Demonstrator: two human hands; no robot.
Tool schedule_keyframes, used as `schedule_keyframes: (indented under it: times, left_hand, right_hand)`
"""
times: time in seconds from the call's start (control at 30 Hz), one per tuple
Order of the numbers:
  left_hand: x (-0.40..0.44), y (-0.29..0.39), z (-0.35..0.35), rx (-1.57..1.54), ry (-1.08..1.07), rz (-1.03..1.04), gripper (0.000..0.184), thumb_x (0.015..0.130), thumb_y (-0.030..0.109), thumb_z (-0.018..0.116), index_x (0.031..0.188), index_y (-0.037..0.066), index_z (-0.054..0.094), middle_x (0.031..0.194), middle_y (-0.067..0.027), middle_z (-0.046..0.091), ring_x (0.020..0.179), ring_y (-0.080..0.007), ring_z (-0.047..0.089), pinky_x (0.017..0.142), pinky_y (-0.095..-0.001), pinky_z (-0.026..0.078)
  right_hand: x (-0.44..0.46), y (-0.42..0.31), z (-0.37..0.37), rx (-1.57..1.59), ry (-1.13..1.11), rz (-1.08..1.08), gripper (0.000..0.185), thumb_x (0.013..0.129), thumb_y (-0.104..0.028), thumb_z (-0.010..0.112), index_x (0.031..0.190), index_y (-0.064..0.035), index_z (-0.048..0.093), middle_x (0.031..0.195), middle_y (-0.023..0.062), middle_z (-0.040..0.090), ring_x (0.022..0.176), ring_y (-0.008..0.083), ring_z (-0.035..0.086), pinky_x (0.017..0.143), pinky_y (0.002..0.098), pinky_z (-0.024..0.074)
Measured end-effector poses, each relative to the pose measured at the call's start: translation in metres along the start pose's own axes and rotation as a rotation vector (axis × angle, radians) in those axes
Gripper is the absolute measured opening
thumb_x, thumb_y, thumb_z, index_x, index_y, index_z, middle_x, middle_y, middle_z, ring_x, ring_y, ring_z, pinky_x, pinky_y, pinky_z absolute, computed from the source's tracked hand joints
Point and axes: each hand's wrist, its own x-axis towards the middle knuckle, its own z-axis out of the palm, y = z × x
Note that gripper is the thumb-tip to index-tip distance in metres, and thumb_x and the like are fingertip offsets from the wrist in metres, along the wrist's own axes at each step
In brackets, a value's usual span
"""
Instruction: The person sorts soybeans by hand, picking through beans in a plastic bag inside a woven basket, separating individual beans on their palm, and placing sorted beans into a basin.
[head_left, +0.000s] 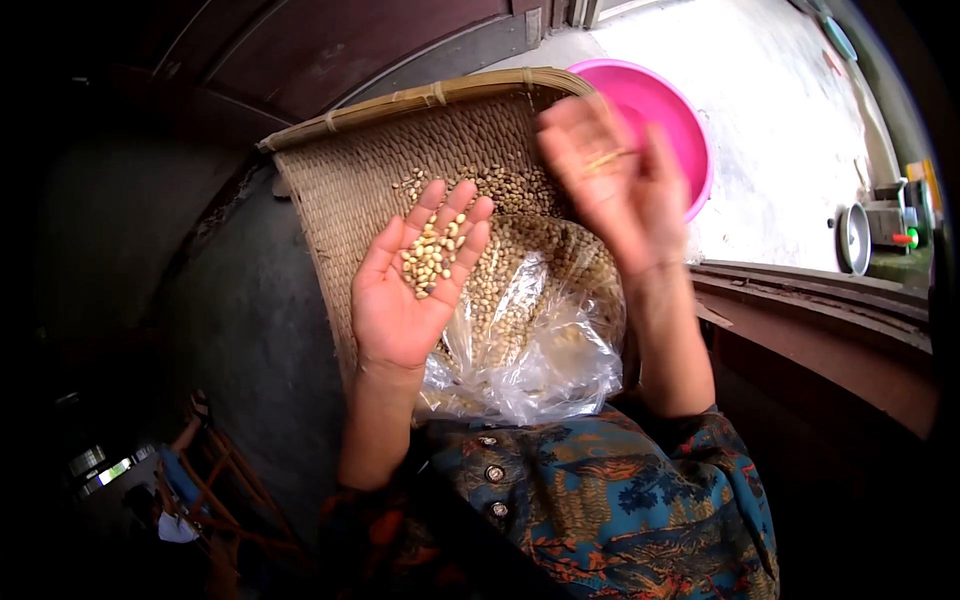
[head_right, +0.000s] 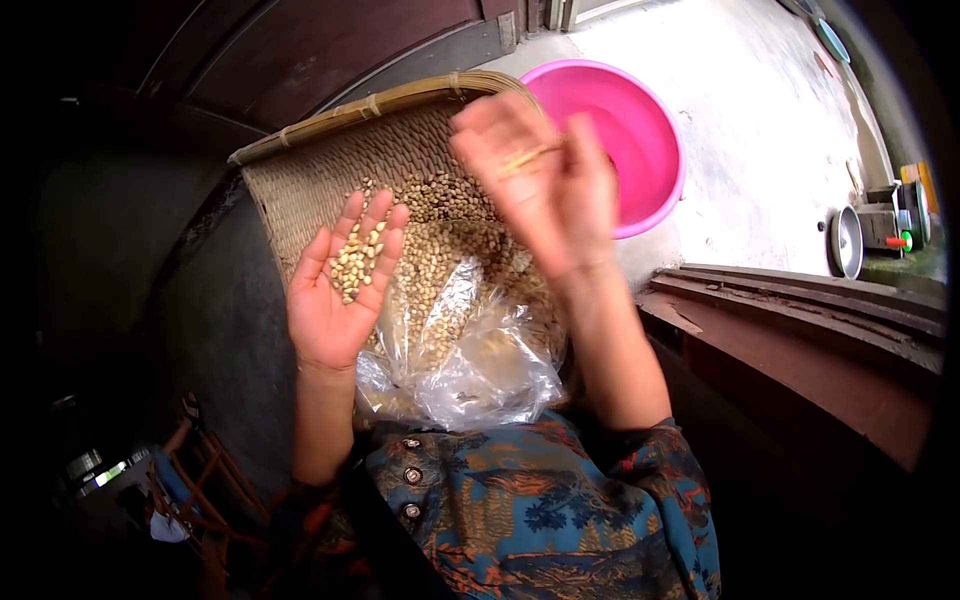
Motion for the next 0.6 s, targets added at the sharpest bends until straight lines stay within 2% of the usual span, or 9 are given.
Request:
schedule_keyframes:
  times: [0.07,0.1,0.13,0.27,0.3,0.37,0.4,0.57,0.6]
  left_hand:
    - [0.000,-0.003,0.000,0.019,-0.001,-0.013,0.044,0.103,0.018,0.034,0.140,-0.007,0.038,0.149,-0.0276,0.033,0.143,-0.0416,0.025,0.120,-0.0498,0.025]
    - [0.000,-0.005,0.001,0.025,0.006,-0.008,0.044,0.103,0.018,0.034,0.139,-0.007,0.038,0.149,-0.0283,0.033,0.143,-0.0423,0.025,0.119,-0.0500,0.026]
    - [0.000,-0.006,0.001,0.037,0.012,-0.014,0.044,0.103,0.018,0.035,0.139,-0.007,0.039,0.149,-0.0283,0.033,0.143,-0.0424,0.025,0.119,-0.0499,0.026]
    - [0.003,-0.011,-0.001,0.067,0.029,-0.042,0.044,0.103,0.019,0.035,0.138,-0.007,0.040,0.147,-0.0287,0.036,0.141,-0.0423,0.029,0.118,-0.0497,0.028]
    - [0.004,-0.012,-0.002,0.074,0.033,-0.054,0.044,0.103,0.020,0.036,0.138,-0.007,0.040,0.146,-0.0288,0.037,0.140,-0.0422,0.030,0.118,-0.0497,0.029]
    - [0.004,-0.014,-0.005,0.032,0.008,-0.079,0.045,0.103,0.020,0.036,0.138,-0.008,0.040,0.145,-0.0289,0.039,0.138,-0.0422,0.034,0.116,-0.0496,0.031]
    - [0.004,-0.015,-0.008,0.011,-0.005,-0.090,0.045,0.103,0.021,0.036,0.137,-0.008,0.040,0.144,-0.0289,0.040,0.137,-0.0422,0.036,0.116,-0.0495,0.033]
    - [0.004,-0.016,-0.015,0.042,-0.051,-0.140,0.047,0.103,0.022,0.035,0.137,-0.011,0.039,0.144,-0.0285,0.041,0.135,-0.0394,0.041,0.114,-0.0480,0.036]
    - [0.004,-0.019,-0.014,0.040,-0.033,-0.140,0.048,0.103,0.022,0.035,0.139,-0.011,0.038,0.144,-0.0284,0.041,0.136,-0.0397,0.040,0.114,-0.0481,0.035]
  right_hand:
    - [0.007,-0.043,-0.001,-0.615,0.026,-0.337,0.055,0.105,-0.039,0.029,0.122,0.0054,0.057,0.118,0.0238,0.063,0.117,0.0348,0.058,0.104,0.0449,0.0454]
    - [0.009,-0.057,-0.007,-1.097,0.183,-0.596,0.053,0.105,-0.040,0.034,0.126,0.0031,0.056,0.118,0.0219,0.063,0.113,0.0310,0.059,0.098,0.0406,0.0478]
    - [0.012,-0.062,-0.009,-1.758,0.473,-0.855,0.043,0.102,-0.033,0.048,0.129,-0.0012,0.056,0.118,0.0183,0.063,0.109,0.0253,0.060,0.096,0.0376,0.0472]
    - [-0.014,-0.042,-0.012,-1.796,0.157,-0.694,0.031,0.092,-0.009,0.064,0.122,-0.0032,0.062,0.117,0.0112,0.064,0.109,0.0171,0.059,0.096,0.0311,0.0468]
    - [-0.018,-0.026,-0.010,-1.544,-0.037,-0.526,0.024,0.094,-0.010,0.061,0.117,-0.0019,0.064,0.115,0.0087,0.065,0.107,0.0160,0.060,0.092,0.0281,0.0483]
    - [-0.026,0.002,-0.005,-1.215,-0.087,-0.090,0.025,0.098,-0.010,0.057,0.121,-0.0009,0.061,0.111,0.0063,0.066,0.103,0.0139,0.061,0.091,0.0284,0.0495]
    - [-0.024,0.013,-0.013,-1.150,-0.146,0.006,0.029,0.101,-0.017,0.053,0.122,0.0004,0.059,0.112,0.0082,0.065,0.104,0.0144,0.061,0.091,0.0292,0.0503]
    - [-0.019,0.042,-0.027,-0.305,-0.019,0.437,0.045,0.105,-0.033,0.040,0.121,0.0056,0.056,0.116,0.0125,0.062,0.107,0.0168,0.060,0.092,0.0310,0.0506]
    - [-0.018,0.050,-0.021,-0.295,0.104,0.435,0.050,0.105,-0.034,0.036,0.128,0.0079,0.051,0.121,0.0172,0.060,0.112,0.0240,0.060,0.099,0.0344,0.0489]
